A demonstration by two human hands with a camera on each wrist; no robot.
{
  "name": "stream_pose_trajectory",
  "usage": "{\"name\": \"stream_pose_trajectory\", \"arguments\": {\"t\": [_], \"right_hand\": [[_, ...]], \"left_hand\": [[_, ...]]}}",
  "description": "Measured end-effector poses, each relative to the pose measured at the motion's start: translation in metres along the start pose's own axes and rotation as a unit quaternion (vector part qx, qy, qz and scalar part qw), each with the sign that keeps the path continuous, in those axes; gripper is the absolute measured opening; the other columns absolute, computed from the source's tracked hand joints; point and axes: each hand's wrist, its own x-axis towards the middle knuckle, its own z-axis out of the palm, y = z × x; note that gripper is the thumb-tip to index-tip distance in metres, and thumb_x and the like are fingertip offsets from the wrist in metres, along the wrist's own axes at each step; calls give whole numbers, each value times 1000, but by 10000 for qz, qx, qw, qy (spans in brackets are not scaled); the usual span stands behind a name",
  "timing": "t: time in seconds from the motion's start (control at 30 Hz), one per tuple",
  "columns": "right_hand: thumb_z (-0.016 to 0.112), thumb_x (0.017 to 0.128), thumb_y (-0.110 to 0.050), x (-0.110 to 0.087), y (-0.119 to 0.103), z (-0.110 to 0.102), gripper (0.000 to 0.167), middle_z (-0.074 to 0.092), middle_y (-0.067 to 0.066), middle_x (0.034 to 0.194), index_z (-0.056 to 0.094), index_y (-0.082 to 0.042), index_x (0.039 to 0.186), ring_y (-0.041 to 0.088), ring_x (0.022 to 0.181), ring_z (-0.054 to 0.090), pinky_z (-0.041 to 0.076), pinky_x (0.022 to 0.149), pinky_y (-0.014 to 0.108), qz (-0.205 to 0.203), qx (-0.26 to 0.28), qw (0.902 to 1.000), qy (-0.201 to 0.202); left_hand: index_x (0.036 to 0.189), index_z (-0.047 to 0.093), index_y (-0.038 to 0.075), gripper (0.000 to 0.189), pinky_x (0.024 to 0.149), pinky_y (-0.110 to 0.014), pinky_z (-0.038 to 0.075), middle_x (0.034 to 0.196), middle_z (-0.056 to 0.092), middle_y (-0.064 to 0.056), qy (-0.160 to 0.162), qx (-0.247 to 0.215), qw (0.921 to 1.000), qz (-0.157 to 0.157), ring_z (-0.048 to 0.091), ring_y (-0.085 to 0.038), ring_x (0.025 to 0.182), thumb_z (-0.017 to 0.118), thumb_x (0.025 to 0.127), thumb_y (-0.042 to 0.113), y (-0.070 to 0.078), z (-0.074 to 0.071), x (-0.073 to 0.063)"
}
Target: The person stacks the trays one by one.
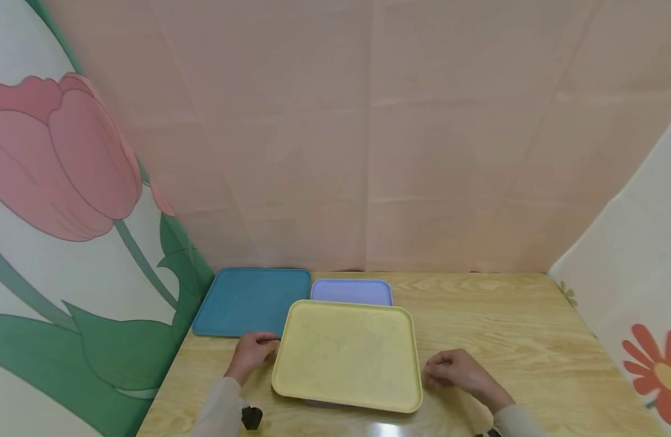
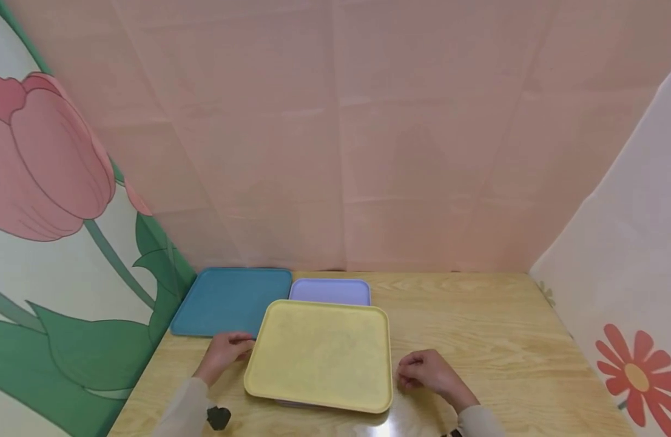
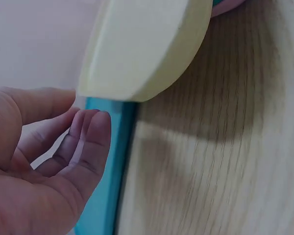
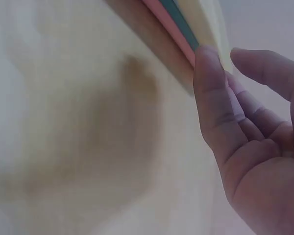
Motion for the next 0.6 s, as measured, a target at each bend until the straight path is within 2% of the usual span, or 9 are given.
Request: {"name": "stream_pose_trajectory", "arguments": {"t": [0.1, 0.23, 0.4, 0.6], "right_hand": [[62, 96, -4, 11, -6, -10, 30, 70, 21, 94, 59, 23, 110, 35, 85, 70, 62, 73, 40, 163, -542, 9980, 285], [62, 97, -4, 22, -27, -27, 28, 69, 19, 94, 60, 20, 111, 35, 87, 70, 62, 74, 40, 102, -936, 9951, 312], [62, 97, -4, 44, -47, -36, 21, 69, 15, 88, 66, 15, 105, 33, 82, 70, 62, 72, 43, -1, -1554, 9864, 532], [61, 96, -3, 73, -50, -44, 16, 69, 14, 84, 69, 10, 99, 24, 75, 67, 61, 70, 40, 61, -2203, 9709, 941]], "left_hand": [[116, 67, -12, 30, 76, -45, 60, 102, 71, -19, -33, -253, 9995, -163, 69, -32, 89, 69, 93, 7, 1, -8, -10], [115, 66, -14, 29, 77, -45, 61, 104, 70, -22, -106, -477, 9980, -394, 69, -31, 91, 69, 93, 4, 2, -13, -25], [114, 65, -15, 29, 77, -43, 61, 99, 70, -19, -325, -836, 9937, -673, 67, -24, 88, 68, 94, 6, -2, -9, -42], [105, 67, -10, 19, 73, -35, 61, 86, 70, -10, -452, -1317, 9853, -986, 67, -17, 79, 66, 94, 5, -13, 1, -52]]}}
